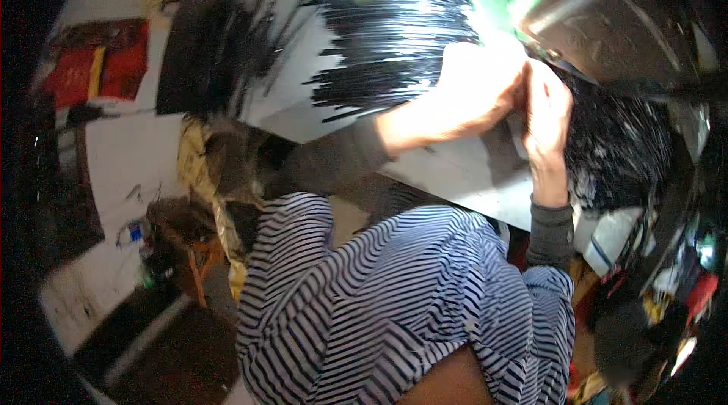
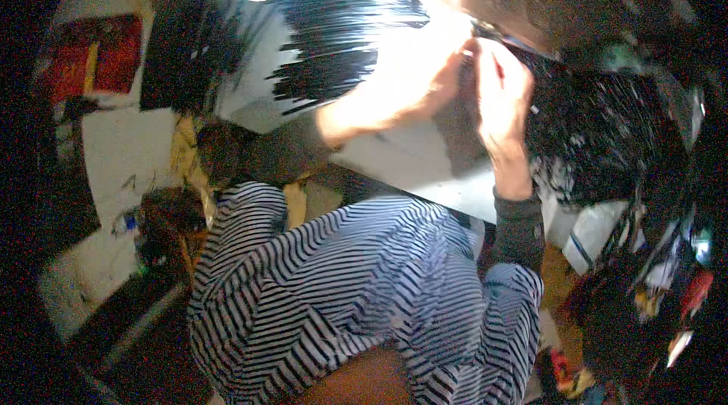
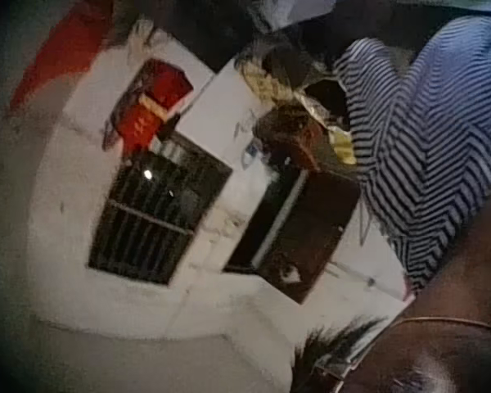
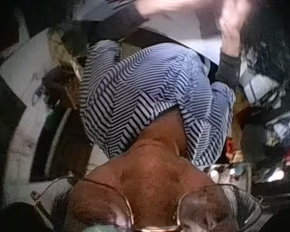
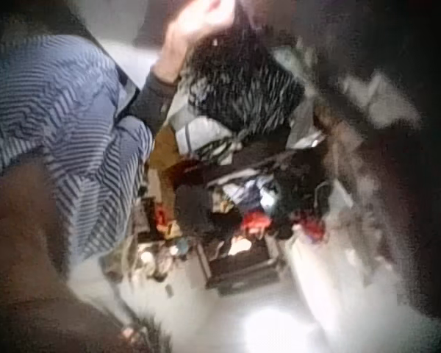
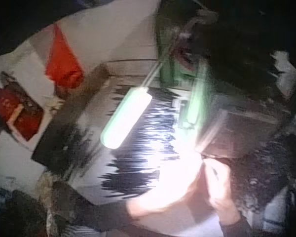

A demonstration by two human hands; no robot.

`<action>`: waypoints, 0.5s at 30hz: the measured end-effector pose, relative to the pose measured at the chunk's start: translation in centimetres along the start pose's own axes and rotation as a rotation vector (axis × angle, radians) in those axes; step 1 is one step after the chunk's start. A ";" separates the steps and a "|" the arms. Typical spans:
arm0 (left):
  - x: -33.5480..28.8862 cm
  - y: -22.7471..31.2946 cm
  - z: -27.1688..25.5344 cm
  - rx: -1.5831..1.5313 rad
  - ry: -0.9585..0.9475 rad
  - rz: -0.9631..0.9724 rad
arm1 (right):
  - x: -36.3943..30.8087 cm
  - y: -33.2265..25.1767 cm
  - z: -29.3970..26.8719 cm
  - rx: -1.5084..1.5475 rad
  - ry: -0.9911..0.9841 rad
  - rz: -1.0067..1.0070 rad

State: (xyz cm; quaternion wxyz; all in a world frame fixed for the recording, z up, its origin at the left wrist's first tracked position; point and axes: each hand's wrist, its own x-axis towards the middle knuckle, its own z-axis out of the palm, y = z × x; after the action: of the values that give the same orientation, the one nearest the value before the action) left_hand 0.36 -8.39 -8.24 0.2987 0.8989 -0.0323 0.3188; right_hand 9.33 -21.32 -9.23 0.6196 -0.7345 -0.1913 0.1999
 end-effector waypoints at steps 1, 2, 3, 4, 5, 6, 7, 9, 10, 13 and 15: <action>-0.1 0.2 0.0 -0.036 0.049 0.003 | 0.1 0.4 1.1 0.256 0.049 0.060; -0.7 0.2 0.3 -0.083 0.103 0.002 | 0.0 0.1 1.7 0.310 0.012 0.095; -0.2 0.6 0.6 -0.070 -0.109 -0.235 | 0.1 0.4 1.8 0.326 -0.015 0.137; -0.7 0.4 -0.5 -0.037 -0.103 -0.253 | 0.1 0.7 1.7 0.344 -0.049 0.183; -1.5 0.0 -1.9 -0.029 -0.065 -0.284 | -0.3 0.6 0.8 -0.024 -0.189 -0.045; -2.1 -0.5 -3.5 -0.033 -0.028 -0.299 | -0.1 -0.1 1.7 0.436 -0.146 0.116; -2.6 -1.2 -7.0 -0.215 0.173 -0.228 | -0.1 -0.3 1.6 0.371 -0.229 0.075; -4.6 -4.5 -9.9 0.359 0.257 -0.591 | -1.4 -1.3 1.8 0.230 -0.337 0.044; -6.3 -6.4 -11.5 0.802 0.188 -0.569 | -1.9 -1.1 2.0 0.202 -0.398 -0.005; -10.5 -10.6 -14.1 0.947 -0.041 -0.827 | -3.2 -2.0 3.2 0.096 -0.461 0.079; -12.1 -11.3 -15.2 0.858 -0.003 -0.786 | -3.4 -2.5 3.8 0.053 -0.474 0.089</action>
State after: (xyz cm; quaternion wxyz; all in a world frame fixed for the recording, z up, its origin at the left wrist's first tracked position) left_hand -14.86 7.75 -11.85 0.0035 0.8846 0.4354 0.1673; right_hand 4.40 -19.55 -7.16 0.5671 -0.6582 -0.2935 0.3988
